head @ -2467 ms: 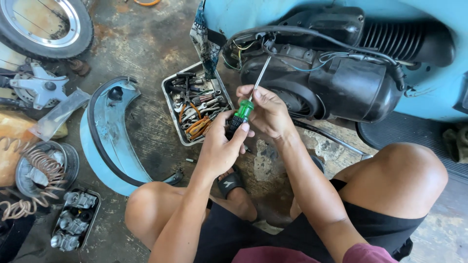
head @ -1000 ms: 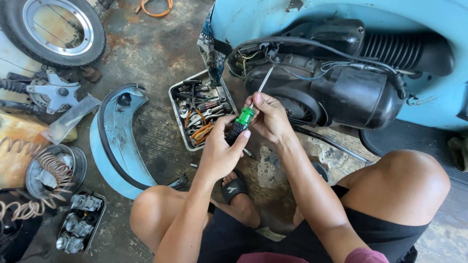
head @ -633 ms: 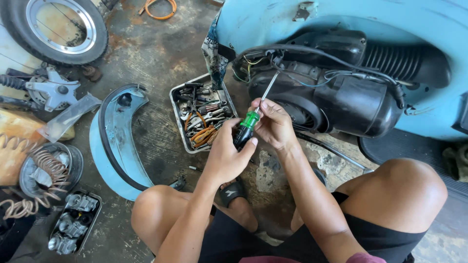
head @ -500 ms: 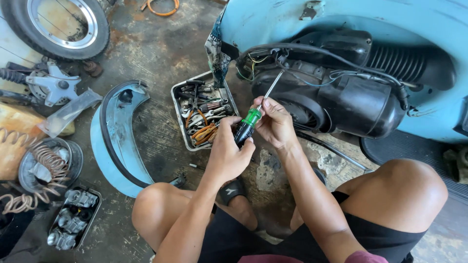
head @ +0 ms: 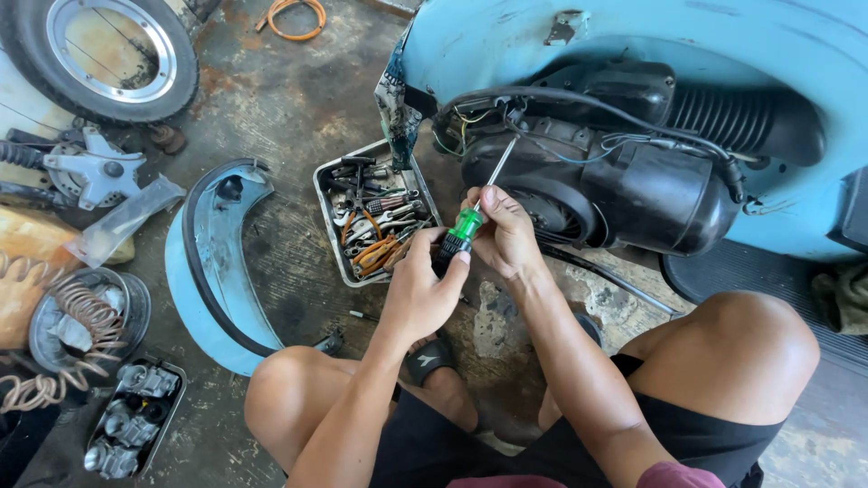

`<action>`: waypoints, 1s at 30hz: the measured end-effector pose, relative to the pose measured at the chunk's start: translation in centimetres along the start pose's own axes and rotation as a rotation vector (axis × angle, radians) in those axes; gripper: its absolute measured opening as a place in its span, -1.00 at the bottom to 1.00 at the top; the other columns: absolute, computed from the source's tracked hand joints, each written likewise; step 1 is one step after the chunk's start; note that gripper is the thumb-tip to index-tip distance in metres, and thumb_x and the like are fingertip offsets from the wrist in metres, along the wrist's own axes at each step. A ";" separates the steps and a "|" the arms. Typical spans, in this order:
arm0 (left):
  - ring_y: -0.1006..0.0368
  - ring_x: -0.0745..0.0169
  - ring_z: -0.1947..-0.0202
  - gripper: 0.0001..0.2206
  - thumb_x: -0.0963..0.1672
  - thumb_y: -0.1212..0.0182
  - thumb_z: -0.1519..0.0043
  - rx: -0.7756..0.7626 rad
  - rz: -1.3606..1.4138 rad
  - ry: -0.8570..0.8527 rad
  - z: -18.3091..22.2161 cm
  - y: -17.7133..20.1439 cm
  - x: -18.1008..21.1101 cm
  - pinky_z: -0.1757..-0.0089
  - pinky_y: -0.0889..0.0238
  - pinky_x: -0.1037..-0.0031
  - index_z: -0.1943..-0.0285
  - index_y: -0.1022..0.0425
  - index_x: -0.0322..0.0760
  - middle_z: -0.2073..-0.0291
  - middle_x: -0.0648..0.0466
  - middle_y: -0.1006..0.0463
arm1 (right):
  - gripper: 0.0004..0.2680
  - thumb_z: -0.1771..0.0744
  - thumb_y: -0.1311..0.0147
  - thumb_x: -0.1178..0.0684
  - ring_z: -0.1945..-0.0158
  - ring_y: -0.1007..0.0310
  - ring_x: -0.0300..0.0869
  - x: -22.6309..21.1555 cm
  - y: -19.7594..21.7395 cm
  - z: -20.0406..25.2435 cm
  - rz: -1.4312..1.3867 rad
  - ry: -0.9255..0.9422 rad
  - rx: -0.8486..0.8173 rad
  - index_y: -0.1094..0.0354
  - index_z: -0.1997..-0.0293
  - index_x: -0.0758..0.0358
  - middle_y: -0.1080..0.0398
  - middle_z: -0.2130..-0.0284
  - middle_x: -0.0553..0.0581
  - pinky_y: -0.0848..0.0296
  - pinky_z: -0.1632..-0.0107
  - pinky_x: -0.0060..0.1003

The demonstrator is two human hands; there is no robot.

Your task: The person sits on the floor beside a blue scooter and uses a green-handled screwdriver to loosen and turn screws on the scooter's engine fan cover, repositioning the tool on different screws. They occasionally reach into a metal tray of tools beside them and set the screwdriver down on the floor.

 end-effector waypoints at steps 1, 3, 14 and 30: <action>-0.63 -0.19 0.15 -0.53 0.03 -0.15 -0.16 -0.015 -0.014 0.037 0.0 0.1 0.1 0.14 -0.41 0.13 -0.23 -0.42 -0.19 0.25 -0.07 -0.72 | -0.83 -0.37 -0.14 0.06 0.44 -0.29 -0.22 -0.2 -0.3 0.1 0.013 -0.003 -0.002 -0.37 0.19 0.42 -0.13 0.59 -0.01 -0.49 0.29 -0.35; -0.65 -0.03 0.29 -0.54 0.00 -0.11 -0.19 -0.037 0.030 0.049 0.2 0.2 0.7 0.19 -0.45 0.23 -0.24 -0.41 -0.25 0.28 -0.04 -0.73 | -0.82 -0.38 -0.10 0.06 0.42 -0.34 -0.23 -1.4 -2.1 1.1 -0.007 -0.034 -0.016 -0.38 0.12 0.45 -0.19 0.56 -0.01 -0.51 0.27 -0.34; -0.68 -0.03 0.31 -0.56 0.03 -0.20 -0.20 -0.086 -0.110 -0.056 -1.1 1.2 0.5 0.18 -0.44 0.22 -0.16 -0.53 -0.31 0.56 0.00 -0.66 | -0.79 -0.38 -0.15 0.00 0.58 -0.24 -0.29 -0.8 -0.6 0.3 0.032 -0.091 0.057 -0.39 0.22 0.41 -0.12 0.65 -0.04 -0.31 0.45 -0.52; -0.65 0.20 0.40 -0.61 -0.04 -0.07 -0.32 -0.067 0.081 -0.093 -0.9 0.1 -0.1 0.28 -0.48 0.37 -0.21 -0.47 -0.41 0.29 -0.10 -0.71 | -0.80 -0.40 -0.10 0.04 0.56 -0.19 -0.30 -1.3 -1.1 0.4 0.068 -0.076 0.072 -0.42 0.12 0.47 -0.15 0.62 0.00 -0.24 0.48 -0.51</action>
Point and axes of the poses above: each hand's wrist, its own z-axis away from the middle knuckle, its own y-axis out of the back of the hand, x = y × z, the point moved 1 cm from there along -z, towards the middle knuckle
